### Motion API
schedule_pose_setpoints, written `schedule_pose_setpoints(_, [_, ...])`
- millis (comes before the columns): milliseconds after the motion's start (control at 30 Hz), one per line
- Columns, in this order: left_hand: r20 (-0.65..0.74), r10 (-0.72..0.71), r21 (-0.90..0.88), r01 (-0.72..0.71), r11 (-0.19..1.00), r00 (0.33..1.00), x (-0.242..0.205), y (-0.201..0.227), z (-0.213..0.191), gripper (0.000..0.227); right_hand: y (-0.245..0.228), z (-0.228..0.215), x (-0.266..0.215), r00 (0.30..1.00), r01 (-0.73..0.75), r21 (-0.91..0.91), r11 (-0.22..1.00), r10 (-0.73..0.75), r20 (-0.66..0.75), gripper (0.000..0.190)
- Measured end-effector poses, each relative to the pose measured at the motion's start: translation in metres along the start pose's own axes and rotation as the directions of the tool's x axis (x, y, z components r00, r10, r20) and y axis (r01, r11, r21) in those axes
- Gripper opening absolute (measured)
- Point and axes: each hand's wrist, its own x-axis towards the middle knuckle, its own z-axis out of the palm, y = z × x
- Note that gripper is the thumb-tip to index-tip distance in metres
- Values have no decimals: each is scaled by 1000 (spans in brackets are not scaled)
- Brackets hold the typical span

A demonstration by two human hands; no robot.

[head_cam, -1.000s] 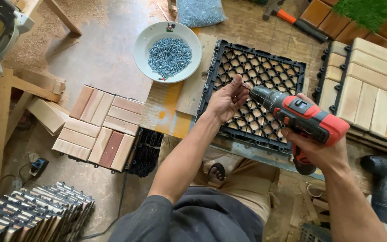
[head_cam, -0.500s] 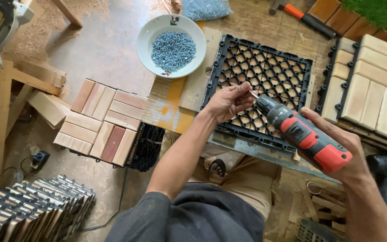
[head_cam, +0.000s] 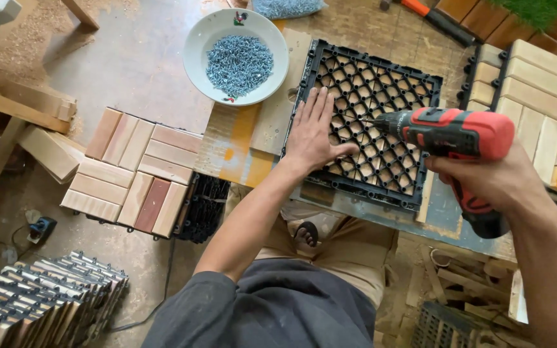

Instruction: Assembling wooden floor tiles by fastening wooden slats to a plastic grid base using screws and a power drill.

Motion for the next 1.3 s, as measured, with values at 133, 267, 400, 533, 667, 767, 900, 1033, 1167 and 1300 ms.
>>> schedule_pose_setpoints(133, [183, -41, 134, 16, 991, 982, 1, 5, -13, 145, -10, 8, 25, 1000, 0, -67, 998, 2, 25, 21])
schedule_pose_setpoints(267, [39, -6, 133, 1, 991, 999, -1, 0, 0, 143, -15, 15, 43, 984, 135, -132, 982, -116, 138, 24])
schedule_pose_setpoints(400, [59, 2, 165, -11, 986, 998, -1, 1, 0, 141, -17, 18, 61, 962, 222, -188, 957, -183, 205, 17])
schedule_pose_setpoints(533, [41, 11, 158, -17, 987, 999, -3, 3, 2, 141, -28, 15, 79, 953, 212, -323, 923, -121, 278, 47])
schedule_pose_setpoints(667, [32, 10, 179, -15, 984, 999, -4, 2, 1, 142, -57, 17, 82, 943, 234, -409, 882, -104, 315, 53])
schedule_pose_setpoints(767, [22, 15, 176, -18, 984, 1000, -3, 2, 1, 142, -70, 18, 86, 953, 167, -550, 818, 9, 302, 46])
schedule_pose_setpoints(900, [67, 11, 183, -23, 983, 998, -1, 3, -2, 142, -105, 24, 68, 947, 82, -652, 753, 146, 288, 58])
schedule_pose_setpoints(1033, [49, 27, 179, -36, 983, 998, -5, 2, -4, 140, -82, 20, 91, 922, 310, -723, 618, -11, 386, 76])
schedule_pose_setpoints(1167, [169, 69, 72, -82, 994, 983, -26, 12, -22, 152, -78, 15, 78, 925, 326, -746, 580, -34, 378, 75])
schedule_pose_setpoints(1300, [312, 97, 150, -150, 977, 945, -54, 21, -31, 167, -70, 11, 66, 923, 304, -594, 745, -75, 378, 83])
